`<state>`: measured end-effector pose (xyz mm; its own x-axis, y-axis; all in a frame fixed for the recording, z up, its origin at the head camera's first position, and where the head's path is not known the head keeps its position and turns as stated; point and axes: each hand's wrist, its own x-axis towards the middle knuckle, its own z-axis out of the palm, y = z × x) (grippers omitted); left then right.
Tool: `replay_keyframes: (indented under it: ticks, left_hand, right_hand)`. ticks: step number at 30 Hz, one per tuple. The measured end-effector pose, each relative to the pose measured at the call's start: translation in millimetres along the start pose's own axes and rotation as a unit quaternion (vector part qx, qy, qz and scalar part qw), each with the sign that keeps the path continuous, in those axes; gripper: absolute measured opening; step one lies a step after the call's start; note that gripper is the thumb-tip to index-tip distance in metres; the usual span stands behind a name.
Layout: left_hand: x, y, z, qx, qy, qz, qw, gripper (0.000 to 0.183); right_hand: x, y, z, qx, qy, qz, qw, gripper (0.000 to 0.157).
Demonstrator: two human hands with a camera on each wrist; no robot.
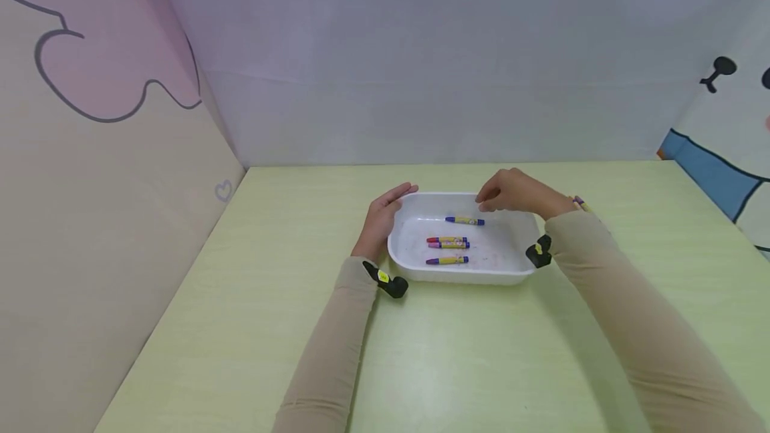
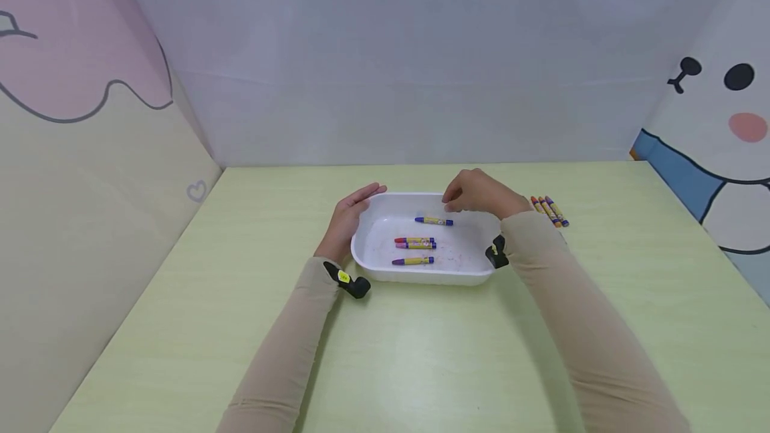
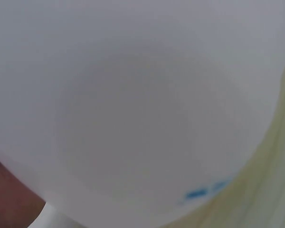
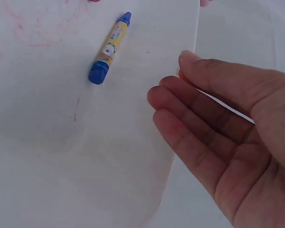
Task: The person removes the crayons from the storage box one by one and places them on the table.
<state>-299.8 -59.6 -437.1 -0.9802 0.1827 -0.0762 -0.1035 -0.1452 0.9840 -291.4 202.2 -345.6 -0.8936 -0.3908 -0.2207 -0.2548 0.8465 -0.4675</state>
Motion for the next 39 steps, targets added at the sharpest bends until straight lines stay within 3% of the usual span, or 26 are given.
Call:
replay_keyframes:
  ticks: [4, 12, 26, 33, 39]
  left_hand:
    - [-0.3, -0.2, 0.4, 0.002, 0.001, 0.001, 1.0000, 0.039]
    - [-0.2, -0.2, 0.0, 0.010, -0.001, 0.013, 0.9999, 0.040]
    - [-0.4, -0.9, 0.3, 0.007, -0.001, 0.002, 1.0000, 0.039]
    - [0.0, -0.9, -0.5, 0.007, -0.005, -0.004, 1.0000, 0.039]
    - [0.9, -1.5, -1.4, 0.003, -0.004, 0.002, 1.0000, 0.039]
  right_hand:
    - [4, -4, 6.6, -0.011, -0.020, -0.014, 1.000, 0.026]
    - [10, -10, 15.6, -0.034, -0.055, 0.003, 0.998, 0.029]
    - [13, -17, 29.9, -0.069, -0.057, 0.033, 0.995, 0.019]
    - [16, -13, 33.4, -0.084, -0.080, 0.019, 0.993, 0.011]
    - [15, -13, 30.5, -0.063, -0.089, 0.002, 0.994, 0.011]
